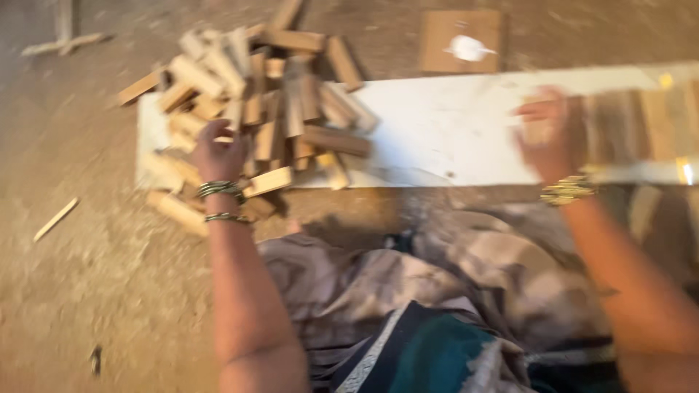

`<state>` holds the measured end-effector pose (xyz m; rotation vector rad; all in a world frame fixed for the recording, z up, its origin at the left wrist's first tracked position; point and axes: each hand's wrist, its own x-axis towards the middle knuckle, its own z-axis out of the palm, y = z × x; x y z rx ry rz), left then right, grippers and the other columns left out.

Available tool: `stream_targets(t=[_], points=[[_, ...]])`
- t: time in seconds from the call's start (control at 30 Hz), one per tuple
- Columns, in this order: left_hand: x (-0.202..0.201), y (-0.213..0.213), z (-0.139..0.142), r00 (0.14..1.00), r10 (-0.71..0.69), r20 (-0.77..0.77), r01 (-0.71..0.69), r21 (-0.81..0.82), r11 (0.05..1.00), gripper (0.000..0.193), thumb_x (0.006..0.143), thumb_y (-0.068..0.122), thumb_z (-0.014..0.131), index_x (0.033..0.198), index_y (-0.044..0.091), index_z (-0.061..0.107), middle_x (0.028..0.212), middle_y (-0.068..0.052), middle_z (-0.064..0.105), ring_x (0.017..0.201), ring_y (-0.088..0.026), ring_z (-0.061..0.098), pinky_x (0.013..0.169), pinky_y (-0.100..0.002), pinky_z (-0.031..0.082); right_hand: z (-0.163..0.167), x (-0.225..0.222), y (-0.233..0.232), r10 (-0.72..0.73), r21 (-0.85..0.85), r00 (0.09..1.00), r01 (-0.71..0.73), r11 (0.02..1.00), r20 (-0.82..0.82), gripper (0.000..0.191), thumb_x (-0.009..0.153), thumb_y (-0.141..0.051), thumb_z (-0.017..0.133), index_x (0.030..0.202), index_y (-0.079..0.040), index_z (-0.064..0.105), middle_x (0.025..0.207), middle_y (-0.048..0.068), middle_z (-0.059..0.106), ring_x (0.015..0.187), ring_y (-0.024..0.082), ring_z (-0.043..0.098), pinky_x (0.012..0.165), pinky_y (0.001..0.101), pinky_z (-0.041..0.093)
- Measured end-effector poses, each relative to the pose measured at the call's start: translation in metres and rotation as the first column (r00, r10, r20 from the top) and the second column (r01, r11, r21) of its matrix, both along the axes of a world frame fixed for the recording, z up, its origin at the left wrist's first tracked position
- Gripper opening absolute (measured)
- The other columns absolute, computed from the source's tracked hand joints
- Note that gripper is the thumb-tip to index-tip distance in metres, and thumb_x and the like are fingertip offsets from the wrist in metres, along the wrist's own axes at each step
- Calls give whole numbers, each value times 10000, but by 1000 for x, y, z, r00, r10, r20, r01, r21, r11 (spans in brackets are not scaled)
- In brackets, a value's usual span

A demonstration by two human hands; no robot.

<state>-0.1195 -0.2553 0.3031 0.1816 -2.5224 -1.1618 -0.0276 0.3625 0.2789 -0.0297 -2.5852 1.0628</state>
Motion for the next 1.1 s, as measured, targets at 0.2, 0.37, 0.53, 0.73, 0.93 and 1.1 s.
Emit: stream_targets(t=[0.2,0.37,0.53,0.73,0.93,1.1], points=[[-4,-4,0,995,18,96,4,-223,975,167,788,215,820,909,116,764,840,-70,762,799,-255,746,732,-391,586,27,-85,-229,347,-49,920,-344,938,183,486,889,-80,723,1342,-111,549,1043,53,761,916,224,723,824,354,559],[-8,73,-14,901,123,417,32,-347,937,452,732,413,825,1095,155,743,1132,-129,708,1035,-353,662,758,-488,550,9,-102,-304,392,110,906,-411,905,160,616,804,-140,804,1345,-110,512,1098,86,738,1002,297,688,884,437,542],[-13,122,-21,792,306,528,-3,-498,867,175,991,221,615,1104,138,720,1218,-100,635,1074,-299,698,800,-435,625,-10,-86,-305,429,277,891,-453,847,145,735,721,-141,844,1363,-101,491,1188,158,685,1115,381,607,934,486,489],[-15,118,-2,757,284,589,-40,-392,919,388,870,328,714,1179,105,639,1262,-119,572,1040,-348,685,782,-504,604,-18,-84,-293,375,336,909,-416,845,181,737,790,-31,799,1432,-174,468,1162,132,707,1134,349,644,940,469,508],[7,111,22,781,104,616,111,-301,947,616,782,445,803,1191,35,594,1110,-185,695,1038,-369,680,887,-461,564,-7,-58,-244,251,15,916,-269,963,315,785,734,-198,869,1393,-171,444,1116,158,721,996,352,710,847,453,566],[18,191,-12,741,-226,632,406,-154,901,727,881,459,701,1408,39,429,983,-179,772,974,-339,736,872,-472,582,-4,-30,-145,12,216,932,-97,972,363,810,752,-271,879,1425,-166,442,1080,173,722,981,378,699,853,480,557]])
